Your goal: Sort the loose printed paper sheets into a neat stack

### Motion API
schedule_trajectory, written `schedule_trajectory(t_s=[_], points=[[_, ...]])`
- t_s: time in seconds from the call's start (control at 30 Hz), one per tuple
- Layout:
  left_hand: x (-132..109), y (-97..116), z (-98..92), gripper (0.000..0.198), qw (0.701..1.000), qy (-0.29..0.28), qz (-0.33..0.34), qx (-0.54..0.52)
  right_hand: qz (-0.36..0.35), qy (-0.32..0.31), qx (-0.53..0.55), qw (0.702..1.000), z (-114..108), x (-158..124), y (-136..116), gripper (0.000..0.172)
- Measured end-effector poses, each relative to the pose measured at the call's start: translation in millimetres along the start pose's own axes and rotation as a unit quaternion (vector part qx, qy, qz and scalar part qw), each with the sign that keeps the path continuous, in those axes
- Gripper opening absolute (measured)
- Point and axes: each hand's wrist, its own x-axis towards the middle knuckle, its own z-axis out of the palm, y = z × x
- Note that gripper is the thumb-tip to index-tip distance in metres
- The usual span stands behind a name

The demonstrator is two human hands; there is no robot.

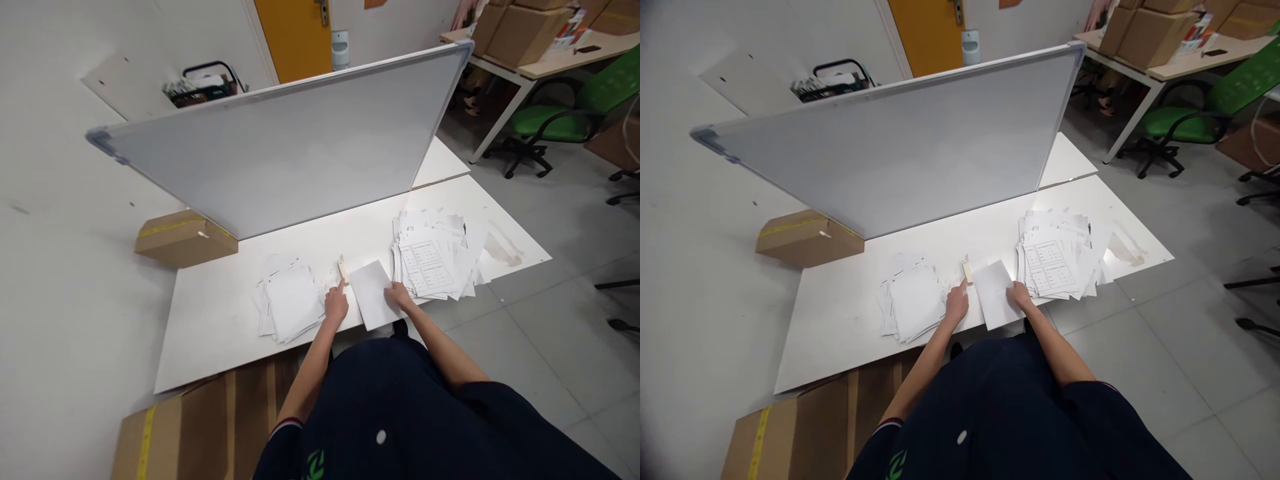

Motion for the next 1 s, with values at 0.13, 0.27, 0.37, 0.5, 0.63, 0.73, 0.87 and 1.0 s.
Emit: schedule_trajectory(t_s=[0.13, 0.27, 0.37, 0.5, 0.63, 0.73, 0.87, 1.0], points=[[-14.3, 3.5, -2.5, 0.069, 0.952, 0.007, -0.125, -0.280, -0.061, 0.127, 0.031, 0.990, -9.4, -7.1, -15.4, 0.022], [-27.4, 1.7, -12.0, 0.064, 0.857, -0.050, -0.169, -0.485, -0.081, -0.015, 0.192, 0.978, 18.0, -25.4, -36.7, 0.027], [-33.0, -20.0, -28.6, 0.047, 0.842, -0.006, -0.146, -0.519, -0.089, -0.098, 0.221, 0.966, 44.6, -37.7, -48.7, 0.023], [-32.9, -79.3, -65.2, 0.035, 0.865, 0.162, -0.192, -0.434, -0.130, -0.066, 0.114, 0.983, 40.3, -34.7, -46.7, 0.018], [-29.8, -140.2, -100.0, 0.036, 0.868, 0.242, -0.210, -0.379, -0.115, 0.078, 0.033, 0.990, -5.7, -15.1, -22.2, 0.025], [-27.9, -163.8, -114.9, 0.038, 0.893, 0.249, -0.243, -0.284, -0.087, 0.209, -0.101, 0.969, -35.4, -0.7, -0.4, 0.034], [-28.2, -159.2, -118.4, 0.061, 0.910, 0.278, -0.296, -0.086, -0.037, 0.278, -0.249, 0.927, -48.5, 11.9, 18.6, 0.048], [-33.5, -134.3, -104.2, 0.064, 0.915, 0.309, -0.257, -0.017, -0.022, 0.261, -0.281, 0.924, -49.2, 16.1, 24.3, 0.044]])
